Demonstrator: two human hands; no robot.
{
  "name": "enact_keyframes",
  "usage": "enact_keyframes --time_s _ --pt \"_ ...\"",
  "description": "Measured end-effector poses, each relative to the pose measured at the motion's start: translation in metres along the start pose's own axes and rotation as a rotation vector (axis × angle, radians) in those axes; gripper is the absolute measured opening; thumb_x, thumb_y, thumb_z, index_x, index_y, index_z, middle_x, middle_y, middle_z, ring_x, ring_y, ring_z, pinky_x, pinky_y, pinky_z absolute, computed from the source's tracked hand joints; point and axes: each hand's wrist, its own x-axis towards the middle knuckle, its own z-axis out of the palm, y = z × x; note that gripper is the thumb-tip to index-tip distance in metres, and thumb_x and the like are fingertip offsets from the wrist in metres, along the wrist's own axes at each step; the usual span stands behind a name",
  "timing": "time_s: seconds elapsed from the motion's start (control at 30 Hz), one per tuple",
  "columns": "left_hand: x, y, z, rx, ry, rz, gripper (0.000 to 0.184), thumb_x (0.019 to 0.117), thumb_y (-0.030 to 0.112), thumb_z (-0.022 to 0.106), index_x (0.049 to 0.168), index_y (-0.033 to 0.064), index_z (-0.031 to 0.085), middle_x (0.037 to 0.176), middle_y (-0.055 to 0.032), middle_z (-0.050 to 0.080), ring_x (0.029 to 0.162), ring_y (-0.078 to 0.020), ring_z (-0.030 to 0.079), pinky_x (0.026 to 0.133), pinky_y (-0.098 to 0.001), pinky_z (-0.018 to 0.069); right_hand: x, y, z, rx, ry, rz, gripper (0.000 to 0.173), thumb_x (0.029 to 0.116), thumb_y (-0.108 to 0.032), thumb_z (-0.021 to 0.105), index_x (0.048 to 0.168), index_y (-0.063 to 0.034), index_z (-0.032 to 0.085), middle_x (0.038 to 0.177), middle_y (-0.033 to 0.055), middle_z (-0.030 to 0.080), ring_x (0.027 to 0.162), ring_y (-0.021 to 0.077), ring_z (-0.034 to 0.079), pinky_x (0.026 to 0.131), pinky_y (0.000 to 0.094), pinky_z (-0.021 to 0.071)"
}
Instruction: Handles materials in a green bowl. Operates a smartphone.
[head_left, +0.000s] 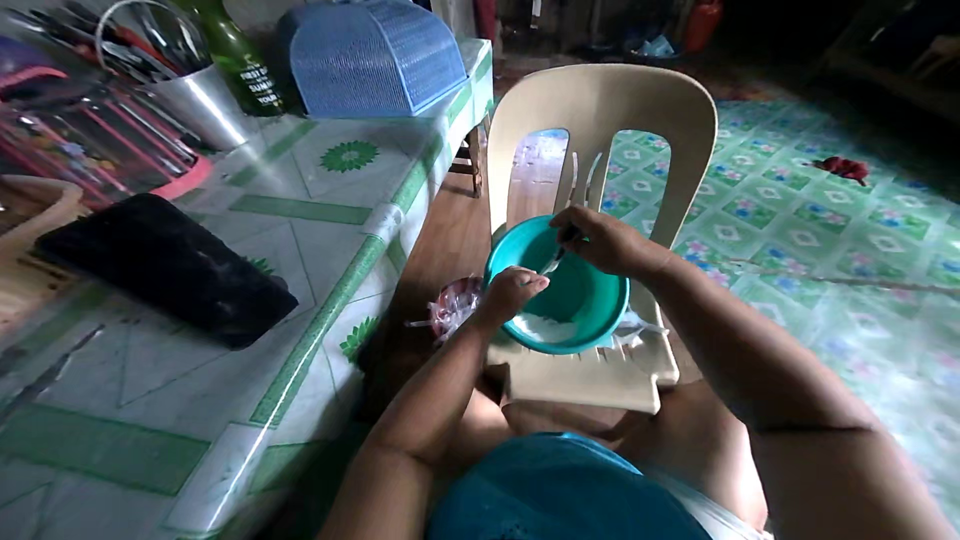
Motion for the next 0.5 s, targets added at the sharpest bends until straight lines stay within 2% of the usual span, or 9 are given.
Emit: enact_keyframes --time_s 0.07,0.13,0.17,0.23,0.27,0.37,0.43,0.5 --pt "0.002 0.006 0.002 -0.003 0.06 -0.014 0.033 0.1014 0.029 0.065 0.103 -0.0015 0.076 0.12 -0.0157 0.071 0.12 -0.0265 0.064 0.108 -0.0447 0.0469 -0.003 -0.004 -0.001 -0.039 0.037 -0.052 0.034 0.1012 -0.001 0.058 0.135 -0.0026 0.056 0.108 0.0122 0.069 0.099 0.0223 0.069 0.092 0.0425 0.0565" --pt "0.004 0.007 0.007 -0.021 0.104 0.032 0.031 0.0987 0.028 0.069 0.105 -0.0011 0.076 0.12 -0.0159 0.071 0.12 -0.0271 0.064 0.107 -0.0444 0.048 -0.007 -0.005 0.001 -0.08 0.142 -0.129 0.033 0.1003 -0.002 0.058 0.134 -0.0018 0.056 0.105 0.0129 0.069 0.096 0.0241 0.07 0.088 0.0441 0.058" --pt "0.005 0.004 0.009 -0.023 0.136 0.078 0.03 0.0948 0.026 0.074 0.112 0.0016 0.077 0.12 -0.0156 0.072 0.12 -0.0278 0.065 0.106 -0.045 0.0492 -0.009 -0.008 0.002 -0.1 0.211 -0.155 0.033 0.0999 -0.001 0.058 0.133 -0.0011 0.057 0.105 0.014 0.069 0.095 0.0255 0.069 0.087 0.0447 0.0582" --pt "0.004 -0.003 0.013 0.01 0.165 0.091 0.047 0.0879 0.027 0.081 0.128 0.0055 0.071 0.124 -0.0158 0.069 0.12 -0.0298 0.063 0.105 -0.0489 0.0487 -0.009 -0.011 0.007 -0.124 0.322 -0.151 0.033 0.099 0.0 0.057 0.132 -0.0003 0.057 0.105 0.0153 0.068 0.097 0.0277 0.069 0.089 0.0466 0.0577" --pt "0.003 -0.006 0.015 0.041 0.182 0.065 0.054 0.0864 0.029 0.082 0.133 0.0059 0.068 0.126 -0.0157 0.068 0.121 -0.0307 0.062 0.106 -0.0502 0.0477 -0.007 -0.01 0.01 -0.122 0.313 -0.105 0.034 0.0996 0.0 0.056 0.133 -0.0001 0.056 0.106 0.016 0.068 0.098 0.0288 0.068 0.091 0.0476 0.0571" --pt "-0.013 -0.015 0.017 0.119 0.197 -0.046 0.059 0.0898 0.034 0.078 0.14 0.0091 0.061 0.134 -0.0146 0.064 0.13 -0.0313 0.056 0.113 -0.0508 0.0416 0.005 -0.004 0.016 -0.121 0.138 0.03 0.038 0.102 0.0 0.054 0.14 -0.0014 0.052 0.109 0.017 0.068 0.1 0.0314 0.069 0.092 0.0494 0.0562" --pt "-0.025 -0.024 0.018 0.146 0.281 -0.012 0.054 0.0917 0.035 0.074 0.137 0.0089 0.064 0.133 -0.0141 0.065 0.13 -0.0308 0.057 0.113 -0.0513 0.0414 0.008 -0.005 0.003 -0.108 0.196 -0.008 0.038 0.1013 -0.001 0.055 0.139 -0.0015 0.052 0.107 0.0162 0.068 0.097 0.03 0.069 0.089 0.0492 0.0574" --pt "-0.041 -0.033 0.02 0.147 0.343 0.041 0.047 0.0943 0.033 0.07 0.134 0.0074 0.066 0.13 -0.0141 0.067 0.128 -0.0301 0.057 0.112 -0.0505 0.0418 0.004 -0.015 -0.012 -0.117 0.328 -0.087 0.037 0.1005 -0.003 0.056 0.138 -0.0006 0.054 0.104 0.016 0.068 0.092 0.0276 0.068 0.085 0.047 0.0582"
